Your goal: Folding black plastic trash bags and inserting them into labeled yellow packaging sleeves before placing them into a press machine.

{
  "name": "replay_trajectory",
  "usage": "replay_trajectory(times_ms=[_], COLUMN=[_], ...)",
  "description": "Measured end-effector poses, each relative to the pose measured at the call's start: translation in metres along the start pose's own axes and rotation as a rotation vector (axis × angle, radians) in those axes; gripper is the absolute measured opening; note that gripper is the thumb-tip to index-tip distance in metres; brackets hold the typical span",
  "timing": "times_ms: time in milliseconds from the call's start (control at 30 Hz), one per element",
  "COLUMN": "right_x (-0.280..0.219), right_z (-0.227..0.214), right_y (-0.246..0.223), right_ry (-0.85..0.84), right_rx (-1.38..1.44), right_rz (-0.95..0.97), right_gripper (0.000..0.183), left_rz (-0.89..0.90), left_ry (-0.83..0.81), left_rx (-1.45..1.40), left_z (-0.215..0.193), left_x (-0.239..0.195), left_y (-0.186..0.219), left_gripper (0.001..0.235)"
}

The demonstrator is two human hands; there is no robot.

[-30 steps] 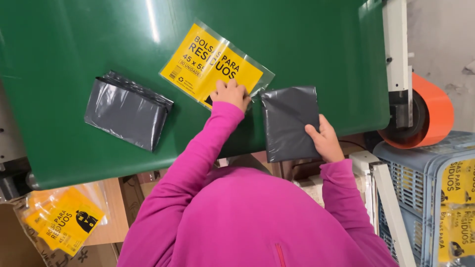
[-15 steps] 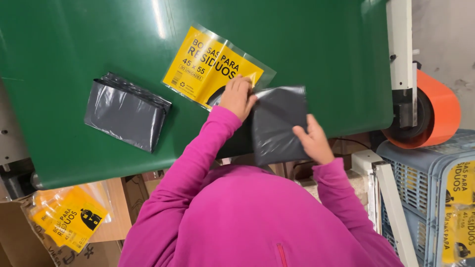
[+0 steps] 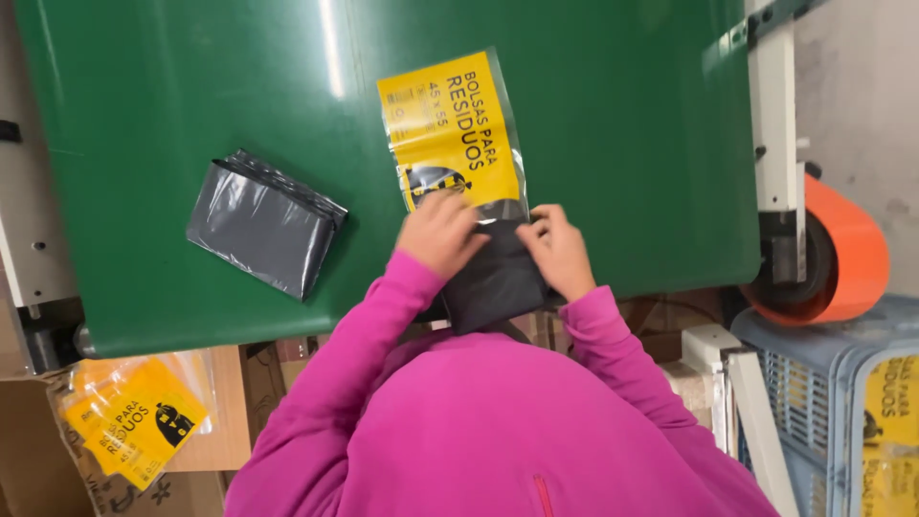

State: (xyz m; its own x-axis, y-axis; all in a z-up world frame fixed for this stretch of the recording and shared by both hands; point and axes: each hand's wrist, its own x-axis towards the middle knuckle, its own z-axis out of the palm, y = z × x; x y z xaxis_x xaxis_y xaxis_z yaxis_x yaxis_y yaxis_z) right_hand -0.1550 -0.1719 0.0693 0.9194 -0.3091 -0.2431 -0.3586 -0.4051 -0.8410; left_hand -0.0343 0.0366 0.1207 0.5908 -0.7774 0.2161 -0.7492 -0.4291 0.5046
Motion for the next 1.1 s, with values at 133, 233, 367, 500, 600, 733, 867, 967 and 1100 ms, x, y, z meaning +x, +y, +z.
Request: replay_trajectory(times_ms=[133, 233, 367, 500, 600, 733, 867, 967, 1100], right_x=[0.041, 0.058, 0.037, -0.034, -0.035, 0.016, 0.027, 0.01, 0.004], right_z=[-0.01, -0.005, -0.022, -0.034, -0.046, -0.074, -0.112, -0.117, -0.042], right_y=[-0.016, 0.002, -0.003, 0.019, 0.059, -0.046, -0.089, -0.056, -0.068], right_ry=[0.033, 0.008, -0.053, -0.22, -0.296, -0.236, 0.056, 0.096, 0.157], right_rx=[0.136, -0.09, -0.194, -0.145, -0.067, 0.033, 0.277, -0.2, -0.64], right_rz=[0.101, -0.075, -0.122, -0.072, 0.05, -0.158, 0.062, -0.062, -0.109], right_gripper=[0.026, 0.021, 0.022, 0.025, 0.022, 0.024, 0.017, 0.029, 0.024], left_rz=[-0.616, -0.754, -0.727, -0.671, -0.616, -0.461, -0.398, -0.448, -0.843], left_ry=[-0.054, -0.022, 0.095, -0.173, -0.104, 0.313, 0.312, 0.12, 0.434], left_rx=[0.022, -0.254, -0.32, -0.472, -0.677, -1.074, -1.345, -1.014, 0.181], left_z=[0.002, 0.032, 0.038, 0.04, 0.079, 0.048, -0.073, -0.156, -0.158], left_x=[-0.044, -0.059, -0.066, -0.123, -0.143, -0.053, -0.023, -0.07, -0.129], left_y=[-0.024, -0.05, -0.047, -0.013, -0.02, -0.039, 0.005, -0.016, -0.161], left_gripper=[0.025, 0.024, 0.018, 0.013, 0.014, 0.008, 0.014, 0.011, 0.044])
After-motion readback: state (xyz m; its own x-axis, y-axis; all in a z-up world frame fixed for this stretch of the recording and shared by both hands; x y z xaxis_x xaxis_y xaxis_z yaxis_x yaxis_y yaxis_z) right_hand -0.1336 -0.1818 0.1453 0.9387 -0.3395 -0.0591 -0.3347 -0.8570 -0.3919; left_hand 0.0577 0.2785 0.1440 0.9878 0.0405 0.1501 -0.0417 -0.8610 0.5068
